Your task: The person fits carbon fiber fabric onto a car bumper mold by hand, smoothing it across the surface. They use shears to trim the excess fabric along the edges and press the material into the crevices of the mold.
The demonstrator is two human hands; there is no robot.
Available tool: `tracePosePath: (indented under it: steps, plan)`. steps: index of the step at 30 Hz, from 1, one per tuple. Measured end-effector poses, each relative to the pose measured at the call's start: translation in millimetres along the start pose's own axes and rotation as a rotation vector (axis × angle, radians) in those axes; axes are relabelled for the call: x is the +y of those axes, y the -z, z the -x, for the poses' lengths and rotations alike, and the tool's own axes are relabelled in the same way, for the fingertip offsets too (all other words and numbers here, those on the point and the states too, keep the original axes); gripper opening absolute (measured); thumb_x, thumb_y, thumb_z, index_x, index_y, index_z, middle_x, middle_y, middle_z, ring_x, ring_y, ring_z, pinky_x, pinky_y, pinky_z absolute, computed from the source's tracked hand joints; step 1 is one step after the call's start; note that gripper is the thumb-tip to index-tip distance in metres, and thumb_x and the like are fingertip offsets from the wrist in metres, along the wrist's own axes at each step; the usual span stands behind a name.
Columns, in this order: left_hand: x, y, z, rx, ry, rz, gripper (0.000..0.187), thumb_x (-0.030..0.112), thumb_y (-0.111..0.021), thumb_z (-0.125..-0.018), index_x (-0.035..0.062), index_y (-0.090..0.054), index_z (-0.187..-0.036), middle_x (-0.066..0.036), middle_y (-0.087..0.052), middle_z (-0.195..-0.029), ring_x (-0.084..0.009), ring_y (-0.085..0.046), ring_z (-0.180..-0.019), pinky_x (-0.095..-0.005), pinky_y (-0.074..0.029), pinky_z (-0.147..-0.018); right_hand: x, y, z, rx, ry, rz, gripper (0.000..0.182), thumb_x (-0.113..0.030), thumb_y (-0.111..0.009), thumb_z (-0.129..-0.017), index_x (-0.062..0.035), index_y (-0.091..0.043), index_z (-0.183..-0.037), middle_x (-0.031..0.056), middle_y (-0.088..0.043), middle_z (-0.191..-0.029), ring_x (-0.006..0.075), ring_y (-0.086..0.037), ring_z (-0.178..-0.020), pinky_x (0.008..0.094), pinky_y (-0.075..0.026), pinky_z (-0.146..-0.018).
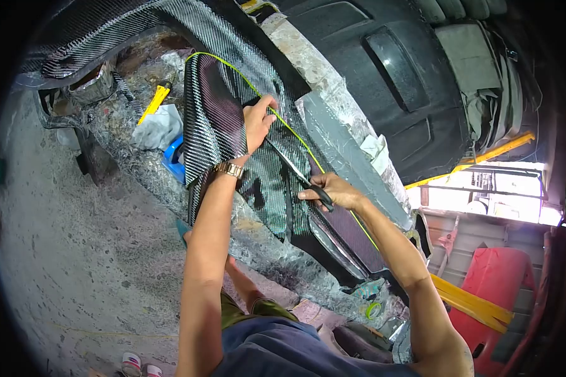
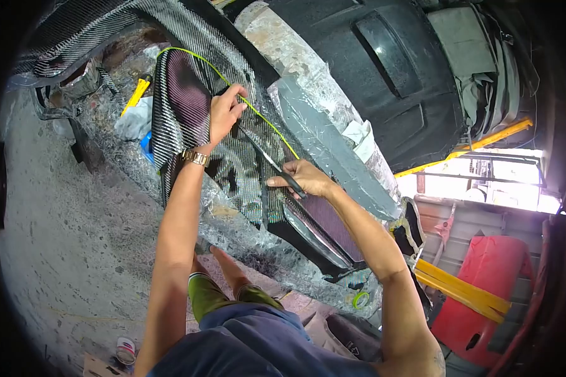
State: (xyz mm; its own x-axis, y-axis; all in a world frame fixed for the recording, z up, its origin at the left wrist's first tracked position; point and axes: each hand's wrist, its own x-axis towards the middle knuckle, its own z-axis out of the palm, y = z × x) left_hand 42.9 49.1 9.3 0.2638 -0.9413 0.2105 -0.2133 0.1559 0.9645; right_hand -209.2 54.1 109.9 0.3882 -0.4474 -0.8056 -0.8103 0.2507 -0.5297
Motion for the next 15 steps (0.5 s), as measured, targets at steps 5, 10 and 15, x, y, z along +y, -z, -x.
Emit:
tracePosePath:
  steps: [5, 10, 15]
  plan:
    - [-3.7, -2.7, 0.0, 0.020, -0.027, -0.020, 0.023, 0.000, -0.067, -0.087, 0.0048, -0.060, -0.108, -0.009, -0.053, -0.061, -0.0214, -0.056, -0.054, -0.0366, -0.042, -0.053, 5.0, -0.1, 0.2, 0.030, 0.025, 0.009, 0.049, -0.045, -0.087, -0.078, -0.0106, -0.055, -0.065, -0.0024, -0.052, -0.053, 0.0068, -0.052, -0.043, 0.0223, -0.038, -0.041]
    - [-3.4, -2.8, -0.3, 0.005, 0.003, -0.026, 0.023, 0.000, -0.067, -0.088, 0.0054, -0.060, -0.109, -0.007, -0.054, -0.061, -0.0209, -0.055, -0.052, -0.0360, -0.041, -0.052, 2.6, 3.4, 11.5, -0.031, 0.006, 0.073, 0.053, -0.055, -0.083, -0.079, -0.0069, -0.061, -0.075, 0.0012, -0.057, -0.063, 0.0110, -0.060, -0.054, 0.0269, -0.045, -0.050]
    - [-1.2, -5.5, 0.5, -0.006, 0.065, -0.023, 0.026, -0.001, -0.064, -0.088, 0.0063, -0.059, -0.113, -0.009, -0.060, -0.066, -0.0206, -0.060, -0.057, -0.0351, -0.045, -0.055, 4.1, -6.0, 86.0, -0.059, -0.077, 0.433, 0.089, -0.077, -0.068, -0.077, 0.0034, -0.058, -0.115, 0.0210, -0.063, -0.103, 0.0319, -0.062, -0.101, 0.0433, -0.048, -0.087]
